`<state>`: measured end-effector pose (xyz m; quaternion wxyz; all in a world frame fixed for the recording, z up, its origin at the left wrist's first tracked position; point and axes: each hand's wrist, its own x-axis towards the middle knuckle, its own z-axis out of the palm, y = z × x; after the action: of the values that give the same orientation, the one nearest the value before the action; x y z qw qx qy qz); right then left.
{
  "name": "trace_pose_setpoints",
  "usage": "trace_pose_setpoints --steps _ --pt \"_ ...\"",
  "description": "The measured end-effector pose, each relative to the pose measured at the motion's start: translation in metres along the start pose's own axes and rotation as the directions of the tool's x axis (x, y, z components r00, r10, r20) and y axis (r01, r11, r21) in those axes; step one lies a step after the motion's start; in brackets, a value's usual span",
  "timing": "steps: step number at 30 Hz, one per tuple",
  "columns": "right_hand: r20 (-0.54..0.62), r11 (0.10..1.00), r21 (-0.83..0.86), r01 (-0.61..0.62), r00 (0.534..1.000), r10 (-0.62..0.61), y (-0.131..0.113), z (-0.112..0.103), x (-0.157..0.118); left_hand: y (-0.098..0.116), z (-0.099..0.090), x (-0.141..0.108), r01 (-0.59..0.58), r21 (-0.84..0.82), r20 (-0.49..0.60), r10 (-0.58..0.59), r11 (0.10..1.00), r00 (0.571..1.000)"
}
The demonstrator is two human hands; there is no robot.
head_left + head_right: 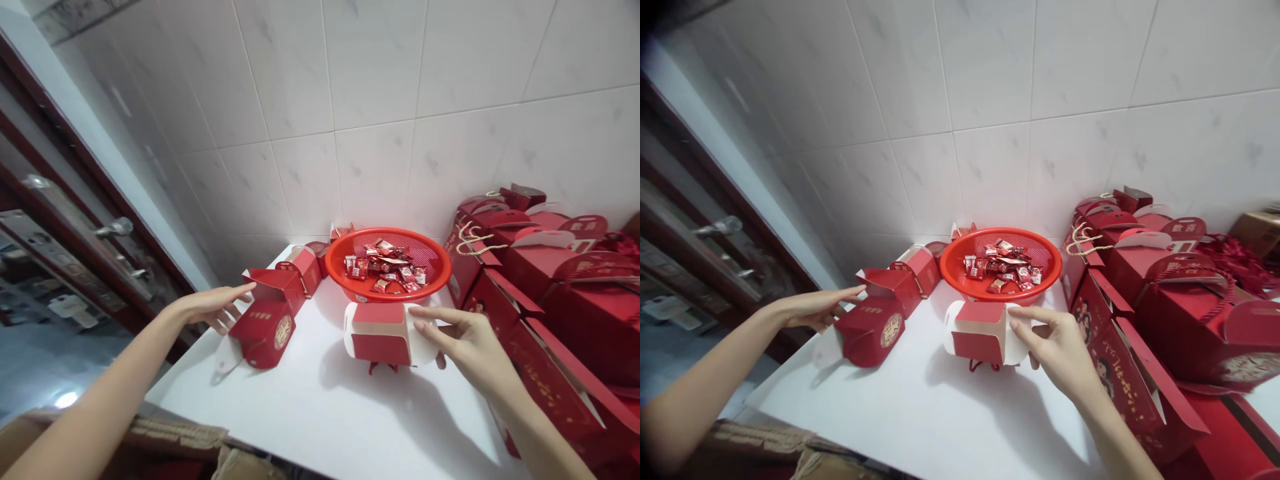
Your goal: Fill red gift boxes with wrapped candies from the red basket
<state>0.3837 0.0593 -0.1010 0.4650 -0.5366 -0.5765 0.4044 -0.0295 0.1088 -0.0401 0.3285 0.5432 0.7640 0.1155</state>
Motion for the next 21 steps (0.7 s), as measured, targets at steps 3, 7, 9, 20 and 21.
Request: trace_pose_setpoints --steps 3,7,9,20,21 --pt "0.028 0.995 0.097 -0.036 0.999 0.034 0.004 0.003 0.002 0.006 -0.006 0.008 0.025 0.007 -0.09 -0.024 1.0 0.996" --pt "0.042 0.995 0.1 0.014 0.999 -0.018 0.013 0.01 0.004 0.039 0.006 -0.003 -0.316 0.22 -0.334 0.375 0.923 0.865" --pt "0.036 0.997 0.048 0.066 0.997 -0.068 0.019 0.014 0.004 0.063 0.025 -0.016 -0.553 0.194 -0.255 0.586 0.81 0.769" --pt "0.002 0.883 -0.382 0.271 0.956 -0.292 0.029 0.016 0.005 0.13 0.115 -0.047 -0.887 0.407 0.349 0.86 0.219 0.373" --pt "0.01 0.874 -0.396 0.282 0.953 -0.304 0.031 0.016 0.005 0.129 0.115 -0.044 -0.885 0.394 0.357 0.846 0.247 0.395"
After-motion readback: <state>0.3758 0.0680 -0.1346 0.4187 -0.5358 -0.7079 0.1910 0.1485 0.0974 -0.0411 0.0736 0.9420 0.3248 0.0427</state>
